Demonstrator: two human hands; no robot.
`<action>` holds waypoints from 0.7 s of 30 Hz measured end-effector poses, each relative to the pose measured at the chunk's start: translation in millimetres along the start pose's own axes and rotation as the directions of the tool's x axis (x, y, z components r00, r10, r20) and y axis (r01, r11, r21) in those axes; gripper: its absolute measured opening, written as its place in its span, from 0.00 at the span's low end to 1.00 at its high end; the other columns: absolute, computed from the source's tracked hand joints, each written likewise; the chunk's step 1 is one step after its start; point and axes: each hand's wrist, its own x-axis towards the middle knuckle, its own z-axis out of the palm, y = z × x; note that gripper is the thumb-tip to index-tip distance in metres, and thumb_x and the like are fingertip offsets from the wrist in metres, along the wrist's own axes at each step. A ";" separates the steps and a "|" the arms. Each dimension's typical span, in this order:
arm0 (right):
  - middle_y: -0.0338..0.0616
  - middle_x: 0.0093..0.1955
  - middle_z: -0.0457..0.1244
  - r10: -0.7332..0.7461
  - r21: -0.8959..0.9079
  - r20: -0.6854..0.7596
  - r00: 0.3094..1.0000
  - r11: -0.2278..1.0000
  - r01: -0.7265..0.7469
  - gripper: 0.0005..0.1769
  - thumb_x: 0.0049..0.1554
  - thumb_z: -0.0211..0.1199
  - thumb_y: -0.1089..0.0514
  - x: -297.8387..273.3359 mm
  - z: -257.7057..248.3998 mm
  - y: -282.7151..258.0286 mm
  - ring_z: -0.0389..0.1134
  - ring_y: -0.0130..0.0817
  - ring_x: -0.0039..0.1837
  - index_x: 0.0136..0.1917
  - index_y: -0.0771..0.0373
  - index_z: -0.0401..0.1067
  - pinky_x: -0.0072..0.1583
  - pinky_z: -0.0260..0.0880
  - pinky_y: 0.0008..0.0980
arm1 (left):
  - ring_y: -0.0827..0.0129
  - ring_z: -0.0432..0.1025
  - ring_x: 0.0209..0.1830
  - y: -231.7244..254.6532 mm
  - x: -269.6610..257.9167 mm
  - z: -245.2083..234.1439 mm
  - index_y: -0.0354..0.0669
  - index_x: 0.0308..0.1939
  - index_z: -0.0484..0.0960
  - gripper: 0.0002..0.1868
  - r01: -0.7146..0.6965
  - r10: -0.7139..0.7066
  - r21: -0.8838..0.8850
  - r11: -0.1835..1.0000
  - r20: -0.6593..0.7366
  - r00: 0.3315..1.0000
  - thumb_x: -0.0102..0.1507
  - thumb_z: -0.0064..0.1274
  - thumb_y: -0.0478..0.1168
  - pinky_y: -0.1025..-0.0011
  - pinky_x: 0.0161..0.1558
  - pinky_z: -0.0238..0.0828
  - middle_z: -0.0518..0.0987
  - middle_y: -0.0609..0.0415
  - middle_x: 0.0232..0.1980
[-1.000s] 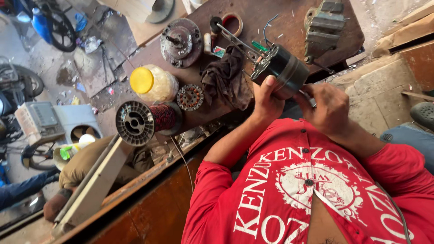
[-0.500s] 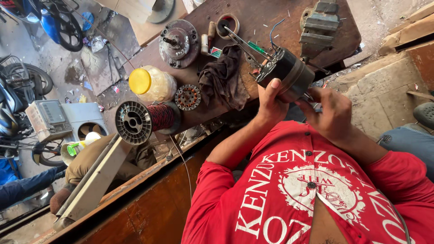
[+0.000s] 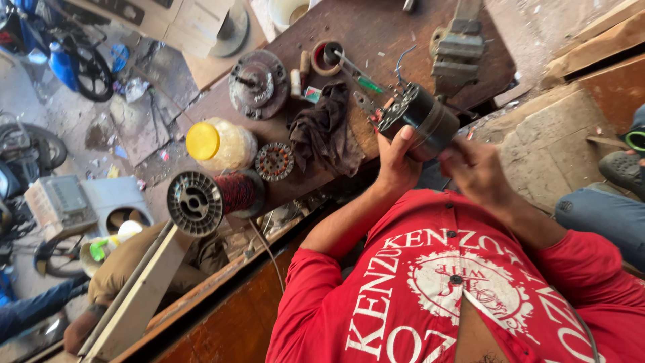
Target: The person works on a cylindrical electrical component, using pliers to strip and twist wires, and applying tape to insulate connections. The person handles the component repeatedly, adjusting wires and securing them with tape.
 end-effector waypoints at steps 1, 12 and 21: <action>0.39 0.32 0.63 -0.011 -0.010 0.023 1.000 1.000 0.012 0.19 0.67 0.56 0.46 -0.6 2.0 0.9 0.62 0.22 0.35 0.49 0.66 0.72 0.38 0.63 0.28 | 0.63 0.73 0.59 2.0 -1.5 0.3 0.40 0.69 0.66 0.37 0.021 -0.021 0.005 1.000 -0.009 1.000 0.61 0.65 0.47 0.62 0.61 0.71 0.76 0.50 0.58; 0.35 0.32 0.64 0.118 0.327 0.200 0.973 0.928 -0.179 0.14 0.63 0.59 0.50 13.9 3.3 99.4 0.65 0.24 0.34 0.45 0.63 0.73 0.37 0.66 0.28 | 0.63 0.71 0.61 9.3 1.2 12.8 0.43 0.69 0.62 0.37 0.098 -0.086 0.157 0.983 -0.083 0.993 0.59 0.64 0.37 0.63 0.63 0.69 0.74 0.50 0.62; 0.35 0.32 0.64 0.053 0.407 0.232 0.971 0.901 -0.147 0.14 0.62 0.61 0.51 8.0 -8.4 116.2 0.65 0.25 0.34 0.44 0.64 0.77 0.37 0.64 0.27 | 0.62 0.71 0.59 19.6 4.7 23.2 0.43 0.69 0.63 0.38 0.159 -0.179 0.219 0.963 0.075 0.981 0.57 0.65 0.36 0.62 0.62 0.69 0.75 0.49 0.59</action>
